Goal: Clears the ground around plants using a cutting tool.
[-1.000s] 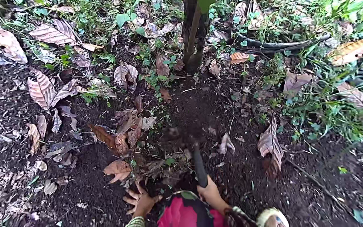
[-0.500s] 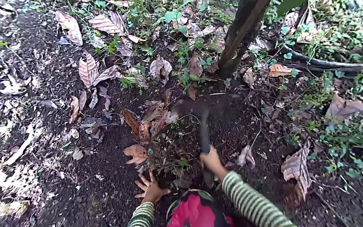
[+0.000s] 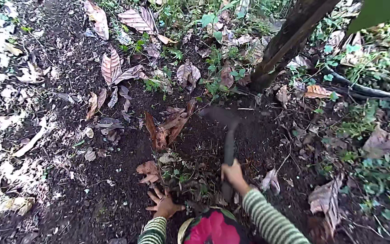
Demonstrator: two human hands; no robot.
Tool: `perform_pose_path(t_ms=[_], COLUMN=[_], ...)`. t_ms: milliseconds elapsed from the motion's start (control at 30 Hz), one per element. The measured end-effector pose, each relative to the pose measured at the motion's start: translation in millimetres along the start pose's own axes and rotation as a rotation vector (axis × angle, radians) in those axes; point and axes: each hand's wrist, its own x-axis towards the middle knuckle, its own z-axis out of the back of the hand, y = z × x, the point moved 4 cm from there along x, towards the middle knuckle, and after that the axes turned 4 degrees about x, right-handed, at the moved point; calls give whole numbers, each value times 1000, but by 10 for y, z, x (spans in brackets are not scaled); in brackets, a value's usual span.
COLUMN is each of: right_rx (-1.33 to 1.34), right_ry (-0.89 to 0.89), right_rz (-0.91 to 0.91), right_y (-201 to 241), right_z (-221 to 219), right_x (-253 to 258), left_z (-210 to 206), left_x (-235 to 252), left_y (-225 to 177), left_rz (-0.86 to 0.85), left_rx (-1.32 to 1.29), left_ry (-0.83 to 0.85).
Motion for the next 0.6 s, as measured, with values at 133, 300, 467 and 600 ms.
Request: perform_pose_path(t_ms=[133, 300, 467, 600], right_rx=[-41, 605, 288, 238], right_ry=[151, -217, -217, -123], right_rz=[-129, 89, 51, -44], right_y=[-270, 853, 638, 702], right_z=[-103, 142, -174, 18], right_x=[-411, 252, 577, 451], left_z=[-22, -10, -34, -65], left_x=[-9, 0, 2, -5], left_y=[2, 1, 43, 56], left_rz=[1, -14, 0, 11], left_rx=[-1, 25, 24, 21], left_ry=[9, 11, 15, 27])
